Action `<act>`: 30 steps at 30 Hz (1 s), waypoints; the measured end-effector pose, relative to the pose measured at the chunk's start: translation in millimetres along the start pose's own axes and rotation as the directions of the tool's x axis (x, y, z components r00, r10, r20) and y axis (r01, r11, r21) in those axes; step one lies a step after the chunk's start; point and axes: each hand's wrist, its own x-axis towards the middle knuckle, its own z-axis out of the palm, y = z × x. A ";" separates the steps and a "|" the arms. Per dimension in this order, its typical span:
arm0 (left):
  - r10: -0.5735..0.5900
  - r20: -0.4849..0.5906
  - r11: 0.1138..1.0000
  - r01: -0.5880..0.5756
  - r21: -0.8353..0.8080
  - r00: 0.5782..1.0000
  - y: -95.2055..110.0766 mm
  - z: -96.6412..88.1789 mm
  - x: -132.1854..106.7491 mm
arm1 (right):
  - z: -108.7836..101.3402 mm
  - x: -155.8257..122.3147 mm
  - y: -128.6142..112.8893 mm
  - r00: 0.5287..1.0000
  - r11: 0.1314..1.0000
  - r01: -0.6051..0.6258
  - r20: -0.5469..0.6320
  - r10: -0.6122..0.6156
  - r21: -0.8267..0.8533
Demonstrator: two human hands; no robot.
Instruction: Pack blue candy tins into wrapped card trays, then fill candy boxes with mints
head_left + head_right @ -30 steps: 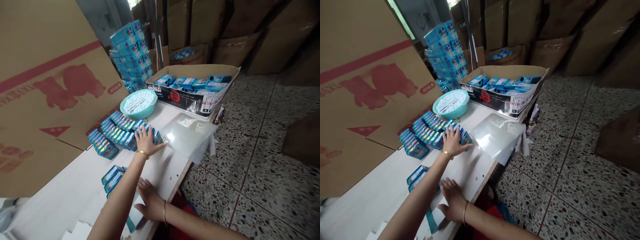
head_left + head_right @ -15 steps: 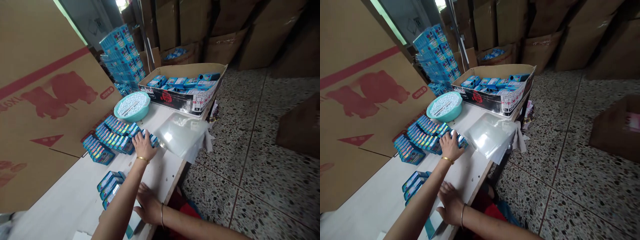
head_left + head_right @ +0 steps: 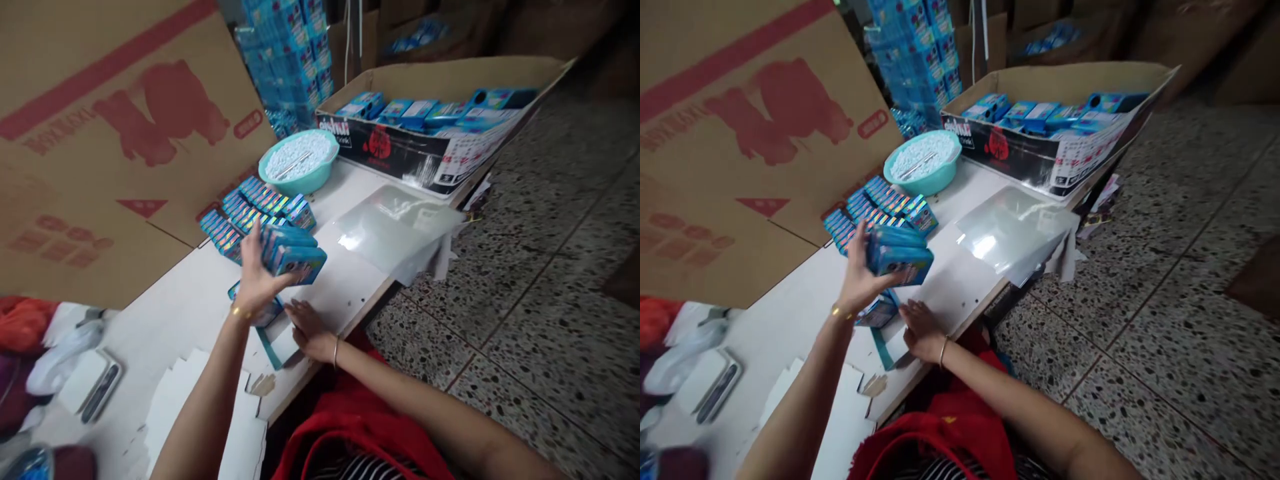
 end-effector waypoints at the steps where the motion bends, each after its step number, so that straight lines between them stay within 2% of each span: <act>1: 0.007 -0.008 0.998 -0.007 -0.068 1.000 0.4 -19.1 -22.9 | 1.4 -0.8 2.6 1.000 1.000 0.026 -0.017 -0.026 0.016; 3: -0.007 -0.013 0.987 0.005 -0.163 1.000 -1.6 -47.6 -68.1 | 2.6 -2.3 6.5 0.997 0.996 0.070 -0.041 -0.068 0.059; 5: -0.026 -0.030 0.990 0.021 -0.141 0.999 -8.3 -58.7 -107.7 | 1.8 -3.5 8.6 0.996 0.992 0.081 -0.038 -0.077 0.096; 7: -0.013 -0.024 1.000 0.012 -0.029 1.000 -17.3 -55.1 -136.9 | 0.1 -4.5 9.7 0.998 0.991 0.064 -0.006 -0.064 0.114; 10: 0.029 0.053 0.990 -0.036 0.137 0.998 -27.7 -41.7 -159.1 | -2.4 -5.8 9.3 0.998 0.991 0.055 0.021 -0.058 0.123; 14: 0.004 0.126 0.956 -0.041 0.292 0.992 -28.6 -38.7 -163.6 | -6.1 -7.3 5.6 0.998 0.991 0.060 0.003 -0.061 0.118; 18: -0.057 0.228 0.902 -0.048 0.430 0.972 -17.7 -44.6 -156.9 | -9.6 -9.0 4.6 0.994 0.996 0.088 0.069 -0.086 -0.016; 23: -0.180 0.312 0.776 -0.060 0.628 0.933 -5.2 -36.0 -143.2 | -5.4 -13.6 2.6 0.985 0.978 0.151 0.105 -0.137 -0.142; 27: -0.108 0.382 0.733 -0.186 0.654 0.918 -16.0 -26.9 -144.9 | -8.2 -17.2 -10.1 0.994 0.982 0.100 0.066 -0.090 -0.157; 30: -0.035 0.347 0.739 -0.209 0.640 0.937 -32.9 -24.8 -150.3 | -38.2 -7.5 -10.0 0.996 0.964 0.074 -0.021 -0.082 -0.257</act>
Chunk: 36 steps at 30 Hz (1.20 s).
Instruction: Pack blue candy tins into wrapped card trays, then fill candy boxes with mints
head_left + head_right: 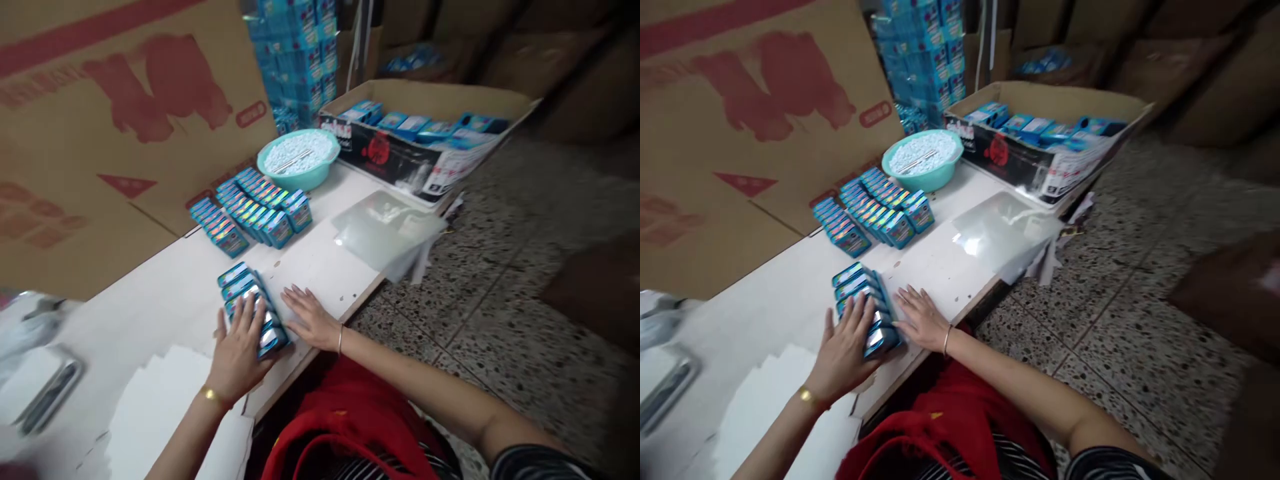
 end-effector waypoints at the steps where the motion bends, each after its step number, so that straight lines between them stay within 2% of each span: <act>1: 0.008 -0.035 1.000 -0.009 -0.009 0.999 -3.1 4.1 -0.1 | -15.3 6.5 10.2 0.999 0.998 -0.013 -0.045 0.010 -0.065; 3: 0.017 -0.110 0.999 -0.021 -0.043 0.994 -4.9 8.7 2.0 | -52.7 21.2 41.2 0.983 0.972 -0.115 -0.165 0.081 -0.205; 4: 0.007 -0.152 0.997 -0.018 -0.071 0.988 -2.4 8.4 3.7 | -72.8 28.0 60.7 0.960 0.942 -0.210 -0.236 0.148 -0.261; 6: -0.027 -0.229 0.988 -0.010 -0.157 0.973 10.2 2.5 7.2 | -108.3 37.7 102.6 0.881 0.837 -0.432 -0.358 0.311 -0.335; 8: -0.034 -0.256 0.963 -0.037 -0.266 0.966 30.5 -6.7 10.6 | -129.6 40.7 141.8 0.815 0.727 -0.571 -0.372 0.445 -0.382; 11: 0.057 -0.216 0.916 -0.137 -0.377 0.975 61.2 -14.1 17.9 | -133.3 36.4 182.8 0.783 0.672 -0.621 -0.294 0.548 -0.402; 14: 0.149 -0.192 0.876 -0.219 -0.429 0.970 78.3 -7.9 28.7 | -123.4 30.9 201.3 0.793 0.706 -0.607 -0.332 0.511 -0.365; 17: 0.214 -0.160 0.821 -0.266 -0.505 0.964 83.2 2.2 40.5 | -117.7 31.0 209.5 0.802 0.749 -0.578 -0.397 0.447 -0.325; 19: 0.229 -0.121 0.777 -0.256 -0.575 0.966 84.7 5.8 48.4 | -118.3 34.0 213.5 0.801 0.774 -0.561 -0.431 0.416 -0.294; 22: 0.177 -0.055 0.678 -0.163 -0.717 0.983 89.4 6.0 61.6 | -125.4 40.6 215.3 0.780 0.793 -0.562 -0.470 0.413 -0.237; 24: 0.093 -0.014 0.569 -0.065 -0.820 0.996 94.5 4.5 72.6 | -133.2 44.6 210.1 0.766 0.792 -0.574 -0.481 0.427 -0.210; 26: -0.023 0.034 0.396 0.040 -0.917 0.999 100.3 3.6 86.0 | -139.9 45.9 196.9 0.767 0.797 -0.570 -0.478 0.428 -0.201; 29: -0.209 0.127 0.005 0.131 -0.991 0.970 108.4 6.6 109.2 | -139.8 39.8 162.1 0.820 0.853 -0.487 -0.435 0.372 -0.187; 31: -0.302 0.183 -0.251 0.107 -0.962 0.935 112.3 14.3 124.7 | -132.3 31.8 134.3 0.874 0.911 -0.383 -0.382 0.302 -0.156; 32: -0.341 0.217 -0.349 0.092 -0.933 0.915 113.7 20.0 131.6 | -127.4 27.8 121.3 0.895 0.934 -0.334 -0.355 0.270 -0.131; 34: -0.406 0.311 -0.492 0.081 -0.867 0.860 116.2 33.7 142.2 | -117.9 21.7 100.4 0.915 0.958 -0.276 -0.325 0.238 -0.076; 36: -0.457 0.417 -0.583 0.090 -0.808 0.786 118.5 46.8 147.7 | -110.9 18.9 88.6 0.915 0.963 -0.269 -0.319 0.247 -0.026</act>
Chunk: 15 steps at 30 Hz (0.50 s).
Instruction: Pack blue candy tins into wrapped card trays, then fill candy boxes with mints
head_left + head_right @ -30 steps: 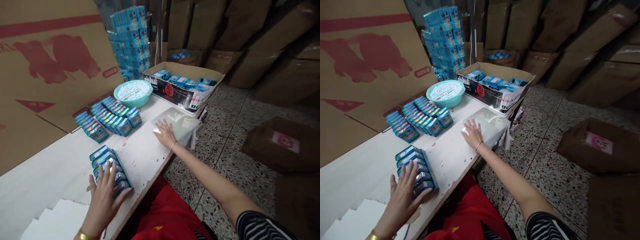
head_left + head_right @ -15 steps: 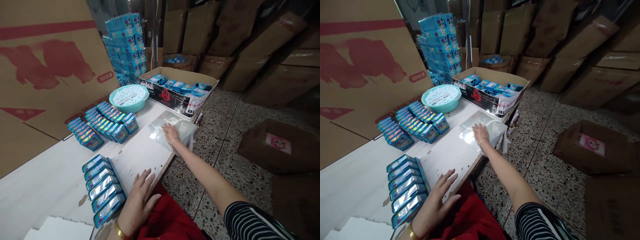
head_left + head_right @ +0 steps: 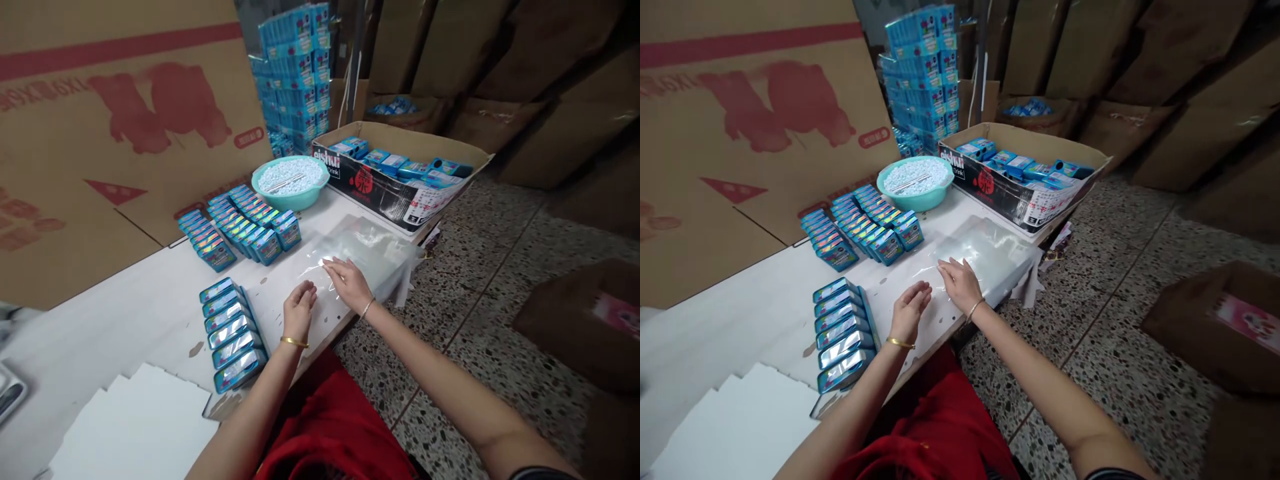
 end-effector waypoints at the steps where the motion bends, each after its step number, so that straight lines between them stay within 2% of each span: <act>1: -0.027 -0.044 0.999 0.026 -0.029 0.999 -4.7 -0.7 2.4 | 1.6 -2.0 -2.5 1.000 1.000 -0.010 0.011 0.010 0.019; 2: -0.048 -0.059 0.998 0.045 -0.052 0.997 -8.3 -1.5 3.6 | 2.6 -3.6 -3.6 0.999 0.999 -0.014 0.042 0.012 0.034; 4: -0.071 0.000 0.993 0.071 -0.098 0.997 -12.3 -3.0 3.4 | 3.4 -7.9 -3.2 0.983 0.999 0.010 0.183 -0.018 0.048; 6: -0.076 0.103 0.987 0.089 -0.135 0.992 -13.7 -4.4 2.4 | 3.9 -15.9 -2.3 0.924 0.997 0.061 0.374 -0.074 0.047; 8: -0.076 0.163 0.982 0.102 -0.159 0.984 -15.6 -5.1 2.7 | 6.6 -26.8 -2.8 0.866 0.995 0.098 0.490 -0.099 0.028; 10: -0.083 0.175 0.984 0.108 -0.141 0.981 -19.4 -4.5 4.2 | 12.2 -36.7 -4.6 0.880 0.997 0.080 0.472 -0.062 -0.020; 12: -0.074 0.191 0.990 0.094 -0.101 0.979 -23.0 -2.0 3.4 | 19.2 -42.2 -6.8 0.931 0.998 0.023 0.366 0.003 -0.065; 15: 0.003 0.206 0.998 -0.015 0.056 0.979 -14.9 0.2 -11.7 | 26.8 -41.9 -10.2 0.978 0.998 -0.024 0.207 0.036 -0.061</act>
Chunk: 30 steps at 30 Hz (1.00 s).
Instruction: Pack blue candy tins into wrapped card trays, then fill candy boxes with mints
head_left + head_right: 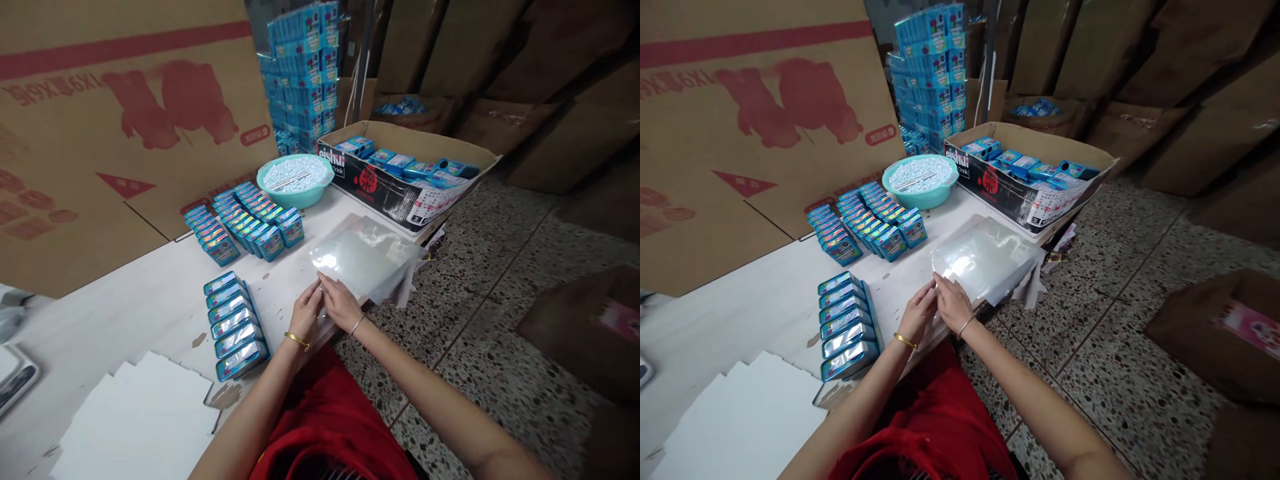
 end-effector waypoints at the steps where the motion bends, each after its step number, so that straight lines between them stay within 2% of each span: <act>1: 0.041 0.015 0.994 -0.042 0.098 0.999 8.9 -0.7 -9.7 | 1.0 1.4 -1.8 0.999 1.000 0.016 -0.041 -0.015 0.020; 3: 0.150 0.065 0.932 -0.163 0.325 0.987 35.5 -9.7 -34.1 | 2.5 3.8 -7.8 0.993 0.995 0.071 -0.102 -0.064 0.067; 5: 0.334 0.057 0.803 -0.315 0.507 0.941 67.7 -31.7 -57.8 | 5.6 5.1 -17.6 0.987 0.987 0.127 -0.110 -0.116 0.097; 6: 0.465 -0.025 0.731 -0.369 0.574 0.885 82.6 -47.6 -66.6 | 8.2 5.3 -23.6 0.987 0.985 0.144 -0.087 -0.135 0.095; 7: 0.590 -0.153 0.682 -0.388 0.620 0.793 94.9 -65.9 -72.5 | 11.3 5.3 -29.8 0.988 0.986 0.151 -0.055 -0.147 0.077; 8: 0.657 -0.299 0.677 -0.368 0.637 0.693 103.8 -85.5 -75.3 | 14.9 5.1 -35.4 0.988 0.988 0.151 -0.021 -0.150 0.046; 9: 0.650 -0.436 0.719 -0.318 0.618 0.623 108.5 -105.0 -75.5 | 18.6 4.8 -39.8 0.989 0.989 0.148 0.005 -0.148 0.004; 10: 0.579 -0.551 0.789 -0.244 0.564 0.601 109.3 -123.0 -73.8 | 22.0 4.4 -42.2 0.989 0.988 0.146 0.016 -0.146 -0.039; 11: 0.473 -0.629 0.859 -0.164 0.485 0.617 106.4 -138.1 -70.9 | 25.0 3.9 -42.2 0.989 0.986 0.145 0.012 -0.144 -0.080; 13: 0.277 -0.670 0.936 -0.035 0.351 0.689 93.7 -157.7 -64.8 | 29.2 2.9 -34.7 0.989 0.980 0.144 -0.016 -0.148 -0.136; 15: 0.189 -0.643 0.957 0.006 0.289 0.742 79.2 -164.9 -60.8 | 30.9 2.1 -20.0 0.989 0.977 0.141 -0.025 -0.147 -0.158; 16: 0.182 -0.637 0.961 0.002 0.277 0.749 73.7 -166.3 -59.5 | 31.2 1.9 -12.0 0.990 0.978 0.136 -0.024 -0.142 -0.158; 19: 0.206 -0.650 0.966 -0.044 0.255 0.732 71.7 -170.0 -58.5 | 31.3 3.1 6.4 0.994 0.985 0.102 -0.034 -0.108 -0.137; 21: 0.259 -0.656 0.954 -0.079 0.290 0.709 82.7 -170.2 -62.8 | 31.7 5.9 11.7 0.994 0.990 0.082 -0.056 -0.089 -0.113; 22: 0.313 -0.660 0.936 -0.101 0.338 0.683 90.8 -166.9 -67.9 | 31.7 8.0 13.0 0.994 0.993 0.076 -0.068 -0.082 -0.094; 24: 0.474 -0.631 0.858 -0.159 0.489 0.614 106.8 -149.1 -83.9 | 30.7 13.7 15.3 0.994 0.998 0.064 -0.092 -0.065 -0.020; 25: 0.554 -0.581 0.801 -0.191 0.567 0.596 112.2 -134.3 -93.5 | 29.6 17.3 16.8 0.993 0.998 0.050 -0.105 -0.046 0.038; 26: 0.602 -0.502 0.750 -0.223 0.623 0.621 114.2 -116.4 -102.7 | 28.0 21.4 18.8 0.994 0.994 0.026 -0.109 -0.014 0.110; 27: 0.589 -0.402 0.733 -0.255 0.631 0.701 111.9 -96.4 -109.9 | 26.1 25.6 20.9 0.994 0.981 -0.007 -0.101 0.027 0.191; 28: 0.501 -0.284 0.764 -0.265 0.588 0.817 105.0 -75.8 -113.8 | 24.2 29.8 23.1 0.994 0.960 -0.045 -0.081 0.070 0.275; 29: 0.365 -0.166 0.830 -0.239 0.504 0.916 93.6 -55.9 -113.4 | 22.5 33.7 25.0 0.993 0.932 -0.078 -0.051 0.103 0.354; 30: 0.224 -0.085 0.905 -0.175 0.389 0.971 78.9 -37.9 -108.2 | 21.2 36.9 26.5 0.992 0.901 -0.104 -0.018 0.123 0.421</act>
